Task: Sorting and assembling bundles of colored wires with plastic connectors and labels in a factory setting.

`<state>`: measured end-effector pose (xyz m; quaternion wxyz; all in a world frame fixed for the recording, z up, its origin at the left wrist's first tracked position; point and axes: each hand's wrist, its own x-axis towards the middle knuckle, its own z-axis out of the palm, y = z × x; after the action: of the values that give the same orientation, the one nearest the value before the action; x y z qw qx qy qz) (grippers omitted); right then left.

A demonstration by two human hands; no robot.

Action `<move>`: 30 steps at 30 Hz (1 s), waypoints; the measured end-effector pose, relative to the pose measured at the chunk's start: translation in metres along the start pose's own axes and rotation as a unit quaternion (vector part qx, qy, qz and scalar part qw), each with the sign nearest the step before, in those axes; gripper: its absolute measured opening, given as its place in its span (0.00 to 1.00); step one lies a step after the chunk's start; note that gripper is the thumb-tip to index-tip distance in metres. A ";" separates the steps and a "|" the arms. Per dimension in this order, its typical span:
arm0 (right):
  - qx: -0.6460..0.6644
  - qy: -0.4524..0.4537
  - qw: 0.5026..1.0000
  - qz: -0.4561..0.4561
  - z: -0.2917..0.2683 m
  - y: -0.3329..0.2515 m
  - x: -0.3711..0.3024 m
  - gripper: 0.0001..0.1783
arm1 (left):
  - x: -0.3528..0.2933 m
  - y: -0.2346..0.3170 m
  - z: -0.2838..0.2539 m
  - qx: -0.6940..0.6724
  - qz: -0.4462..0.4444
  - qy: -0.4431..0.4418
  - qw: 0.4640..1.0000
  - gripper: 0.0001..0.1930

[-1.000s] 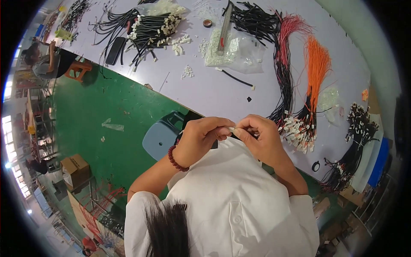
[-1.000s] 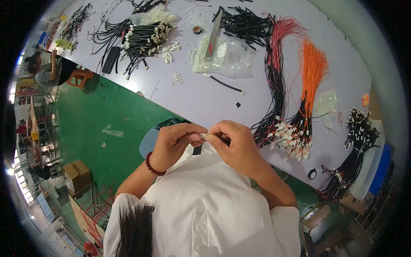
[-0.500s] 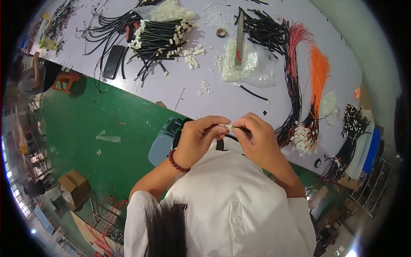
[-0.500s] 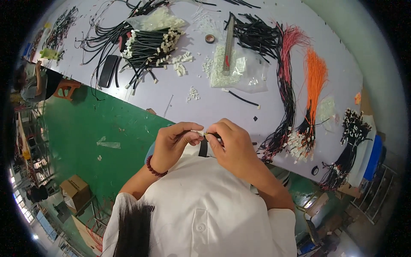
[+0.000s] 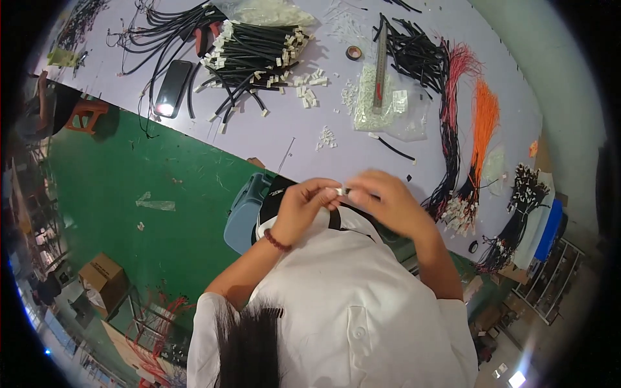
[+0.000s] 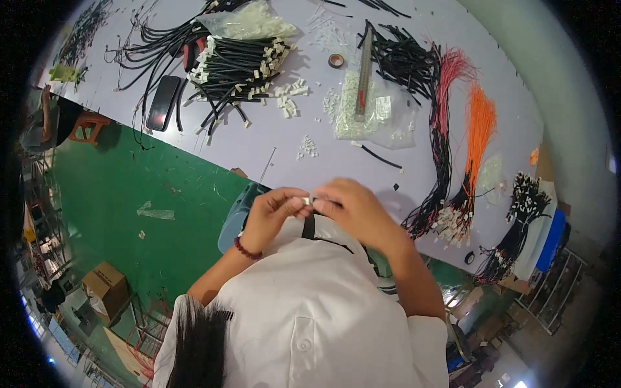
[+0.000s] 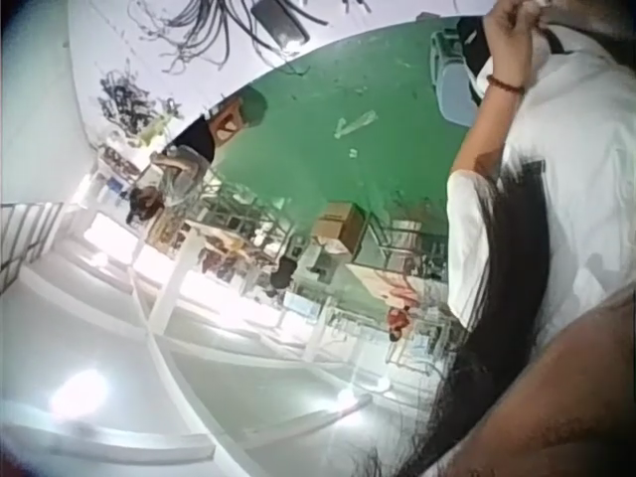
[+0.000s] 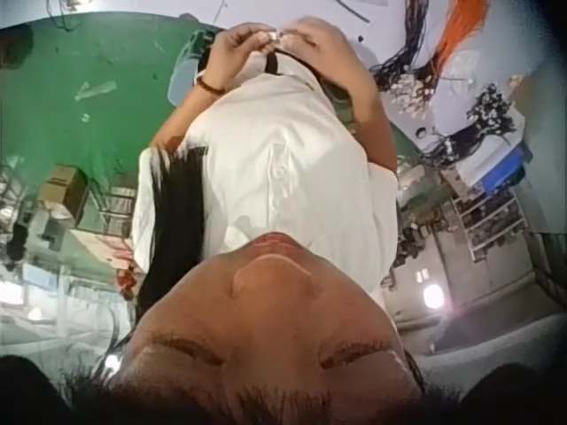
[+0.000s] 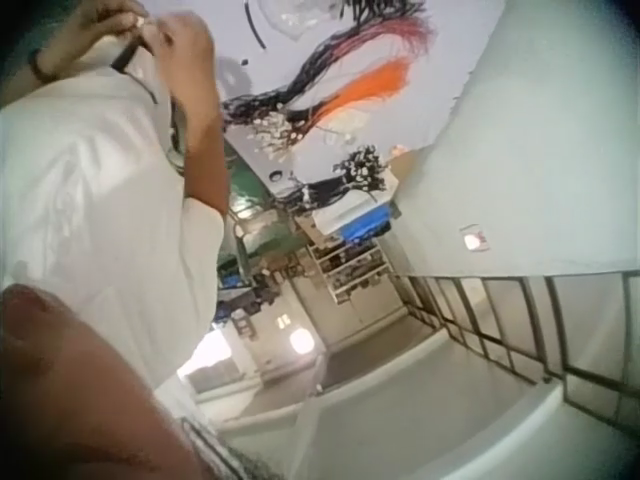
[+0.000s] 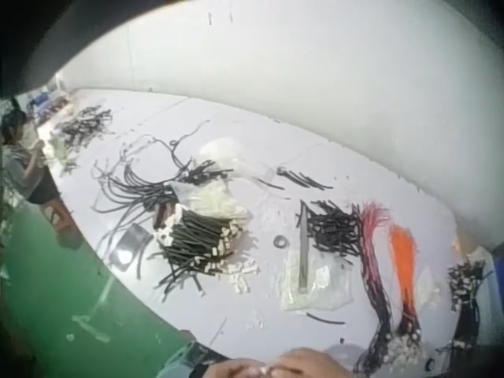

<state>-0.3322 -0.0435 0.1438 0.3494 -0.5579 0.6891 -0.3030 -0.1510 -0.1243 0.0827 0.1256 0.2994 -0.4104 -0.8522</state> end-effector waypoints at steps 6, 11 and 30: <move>-0.061 0.113 0.986 0.106 0.056 0.135 0.054 0.14 | 0.012 -0.001 -0.035 0.071 -0.052 0.018 0.996 0.11; -0.128 0.178 0.962 0.164 0.091 0.139 0.078 0.12 | 0.012 -0.003 -0.052 0.037 -0.071 0.039 0.996 0.11; 0.115 0.197 0.954 0.193 0.077 0.147 0.084 0.06 | 0.034 0.014 -0.059 -0.045 -0.090 0.032 0.994 0.13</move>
<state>-0.3619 -0.0995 -0.0313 0.3204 -0.2999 0.7993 -0.4106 -0.1423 -0.1853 0.0510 0.0749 0.3561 -0.3391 -0.8675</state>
